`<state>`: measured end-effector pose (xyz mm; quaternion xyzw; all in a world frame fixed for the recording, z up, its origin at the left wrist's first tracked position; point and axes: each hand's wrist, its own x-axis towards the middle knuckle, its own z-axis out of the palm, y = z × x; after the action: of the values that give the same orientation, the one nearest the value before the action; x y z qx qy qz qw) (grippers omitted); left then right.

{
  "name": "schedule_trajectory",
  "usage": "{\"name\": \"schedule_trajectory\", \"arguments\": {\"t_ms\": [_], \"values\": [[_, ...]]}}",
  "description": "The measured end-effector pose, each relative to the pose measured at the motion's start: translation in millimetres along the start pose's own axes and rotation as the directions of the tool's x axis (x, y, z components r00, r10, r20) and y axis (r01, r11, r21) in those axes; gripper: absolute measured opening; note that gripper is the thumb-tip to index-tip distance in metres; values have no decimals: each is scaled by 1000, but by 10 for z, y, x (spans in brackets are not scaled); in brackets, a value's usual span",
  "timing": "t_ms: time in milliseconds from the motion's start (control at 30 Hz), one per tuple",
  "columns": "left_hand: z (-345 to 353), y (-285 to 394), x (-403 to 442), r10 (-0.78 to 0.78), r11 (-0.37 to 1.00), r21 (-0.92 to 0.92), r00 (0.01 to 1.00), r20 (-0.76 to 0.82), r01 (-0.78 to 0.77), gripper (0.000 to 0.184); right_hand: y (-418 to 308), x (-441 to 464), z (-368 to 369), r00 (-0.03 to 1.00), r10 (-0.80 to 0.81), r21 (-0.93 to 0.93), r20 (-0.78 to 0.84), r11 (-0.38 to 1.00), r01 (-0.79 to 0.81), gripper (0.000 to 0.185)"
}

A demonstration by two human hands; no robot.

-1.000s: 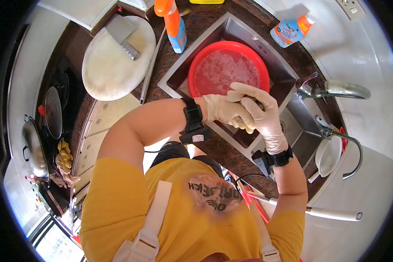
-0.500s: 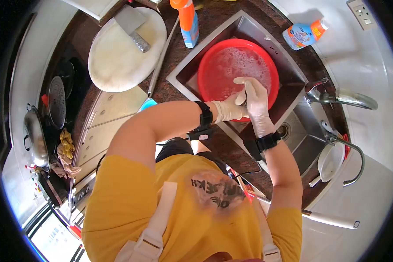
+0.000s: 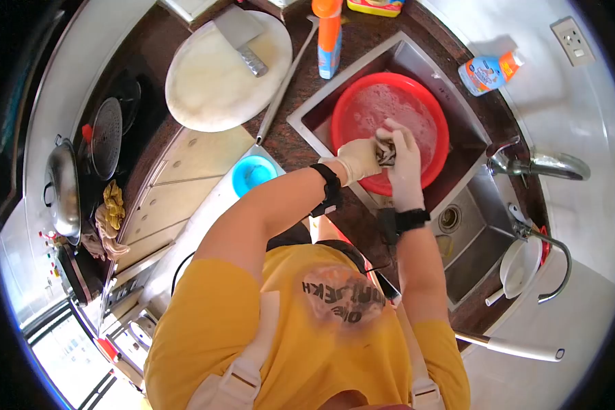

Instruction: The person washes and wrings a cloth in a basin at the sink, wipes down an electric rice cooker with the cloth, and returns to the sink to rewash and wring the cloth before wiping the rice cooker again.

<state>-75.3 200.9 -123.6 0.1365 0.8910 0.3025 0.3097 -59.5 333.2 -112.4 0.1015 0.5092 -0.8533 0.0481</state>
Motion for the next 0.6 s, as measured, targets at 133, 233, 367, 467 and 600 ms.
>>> {"name": "schedule_trajectory", "arguments": {"t_ms": [133, 233, 367, 467, 600], "values": [[-362, 6, -356, 22, 645, -762, 998, -61, -61, 45, -244, -91, -6, 956, 121, -338, 267, 941, -24, 49], [-424, -171, -462, 91, 514, -843, 987, -130, -158, 36, -139, 8, -197, 973, 183, -432, 138, 895, -107, 47], [-525, -579, -1001, -22, 179, -936, 950, -313, -304, 31, -390, -171, -101, 980, -123, -384, 156, 907, 175, 24], [-704, -825, -1956, -42, -166, -931, 945, -324, -326, 31, -356, -280, 276, 997, -21, -226, 70, 973, 36, 28], [-689, -1492, -3184, 119, -464, -756, 813, -570, -462, 42, -228, -863, 1494, 933, 69, -265, 353, 964, 29, 36]]}}
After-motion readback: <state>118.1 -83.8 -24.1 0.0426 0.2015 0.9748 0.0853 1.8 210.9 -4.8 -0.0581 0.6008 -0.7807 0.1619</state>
